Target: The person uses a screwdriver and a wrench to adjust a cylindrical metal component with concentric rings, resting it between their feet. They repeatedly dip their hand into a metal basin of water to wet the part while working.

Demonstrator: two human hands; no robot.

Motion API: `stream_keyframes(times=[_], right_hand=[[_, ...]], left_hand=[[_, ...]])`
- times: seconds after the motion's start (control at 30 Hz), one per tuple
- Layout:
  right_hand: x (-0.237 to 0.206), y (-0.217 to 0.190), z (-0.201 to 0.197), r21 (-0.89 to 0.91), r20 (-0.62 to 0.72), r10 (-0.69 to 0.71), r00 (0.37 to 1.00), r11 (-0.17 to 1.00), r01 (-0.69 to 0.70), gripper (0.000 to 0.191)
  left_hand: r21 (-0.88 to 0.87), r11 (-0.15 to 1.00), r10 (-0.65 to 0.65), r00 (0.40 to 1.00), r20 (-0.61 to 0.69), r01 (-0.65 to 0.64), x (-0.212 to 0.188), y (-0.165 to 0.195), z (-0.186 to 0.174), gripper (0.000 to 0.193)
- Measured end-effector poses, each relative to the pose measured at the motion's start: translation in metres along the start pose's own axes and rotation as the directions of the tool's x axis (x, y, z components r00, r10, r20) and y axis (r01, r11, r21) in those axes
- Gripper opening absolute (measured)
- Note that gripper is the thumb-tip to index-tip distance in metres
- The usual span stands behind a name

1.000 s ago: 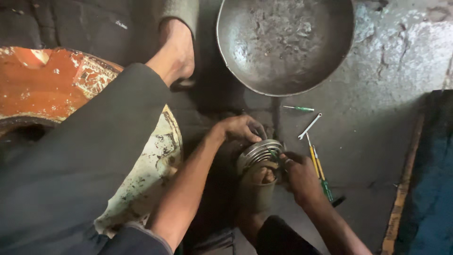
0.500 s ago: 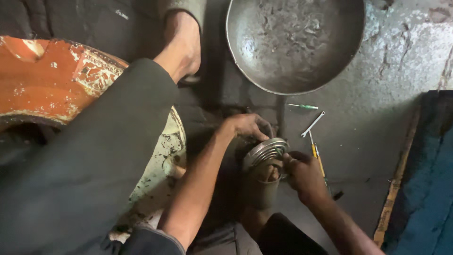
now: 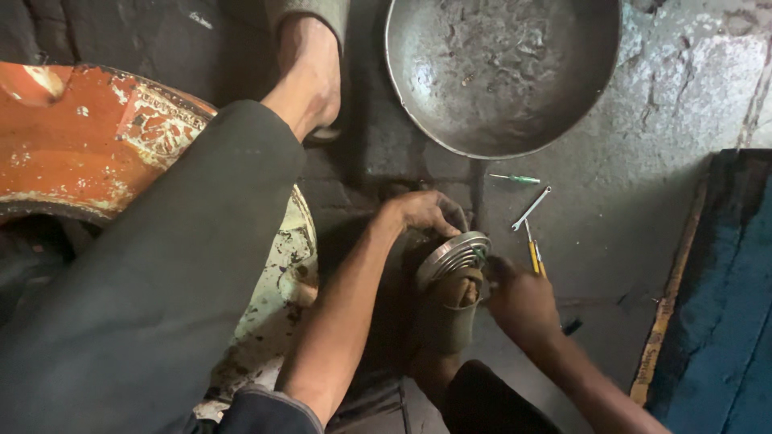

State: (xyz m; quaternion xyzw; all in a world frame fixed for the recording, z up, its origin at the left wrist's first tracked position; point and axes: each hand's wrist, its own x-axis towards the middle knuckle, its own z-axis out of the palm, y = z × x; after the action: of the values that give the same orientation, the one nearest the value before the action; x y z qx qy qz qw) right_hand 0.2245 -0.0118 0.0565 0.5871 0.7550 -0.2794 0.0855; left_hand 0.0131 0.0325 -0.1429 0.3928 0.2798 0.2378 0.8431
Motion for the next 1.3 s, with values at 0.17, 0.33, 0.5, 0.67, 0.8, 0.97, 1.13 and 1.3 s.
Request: stream_keyframes(times=[0.17, 0.33, 0.5, 0.67, 0.8, 0.97, 1.13, 1.3], right_hand=[[0.008, 0.014, -0.003, 0.599, 0.396, 0.258, 0.881, 0.654, -0.461, 0.029], [0.003, -0.016, -0.009, -0.222, 0.035, -0.086, 0.996, 0.971, 0.092, 0.031], [0.004, -0.021, -0.006, -0.360, 0.136, -0.093, 0.986, 0.923, 0.136, 0.026], [0.013, -0.004, -0.011, 0.158, 0.259, 0.079, 0.963, 0.980, -0.123, 0.018], [0.011, -0.017, -0.009, 0.223, 0.171, 0.280, 0.945, 0.923, -0.314, 0.020], [-0.001, -0.026, -0.016, -0.528, 0.068, -0.257, 0.964, 0.810, 0.254, 0.038], [0.000, -0.007, -0.005, -0.561, 0.155, -0.324, 0.933, 0.748, 0.353, 0.024], [0.013, 0.020, 0.009, -0.272, 0.175, -0.229, 0.958, 0.924, 0.271, 0.019]], left_hand=[[0.028, 0.991, -0.127, 0.990, -0.060, 0.129, -0.001, 0.004, 0.002, 0.027], [-0.006, 1.000, -0.014, 1.000, -0.006, 0.014, 0.000, 0.001, -0.001, 0.024], [-0.055, 0.998, -0.041, 0.999, -0.012, 0.040, 0.001, -0.004, 0.000, 0.024], [-0.092, 0.991, -0.101, 0.995, 0.002, 0.101, -0.001, 0.002, 0.000, 0.025], [-0.045, 0.989, -0.142, 0.990, -0.024, 0.141, -0.001, 0.006, 0.002, 0.023], [-0.089, 0.991, -0.097, 0.995, -0.012, 0.096, -0.001, 0.000, 0.004, 0.025], [-0.114, 0.990, -0.084, 0.996, 0.011, 0.085, 0.001, -0.004, 0.001, 0.025], [-0.023, 0.997, -0.073, 0.997, -0.011, 0.073, 0.001, 0.000, 0.002, 0.029]])
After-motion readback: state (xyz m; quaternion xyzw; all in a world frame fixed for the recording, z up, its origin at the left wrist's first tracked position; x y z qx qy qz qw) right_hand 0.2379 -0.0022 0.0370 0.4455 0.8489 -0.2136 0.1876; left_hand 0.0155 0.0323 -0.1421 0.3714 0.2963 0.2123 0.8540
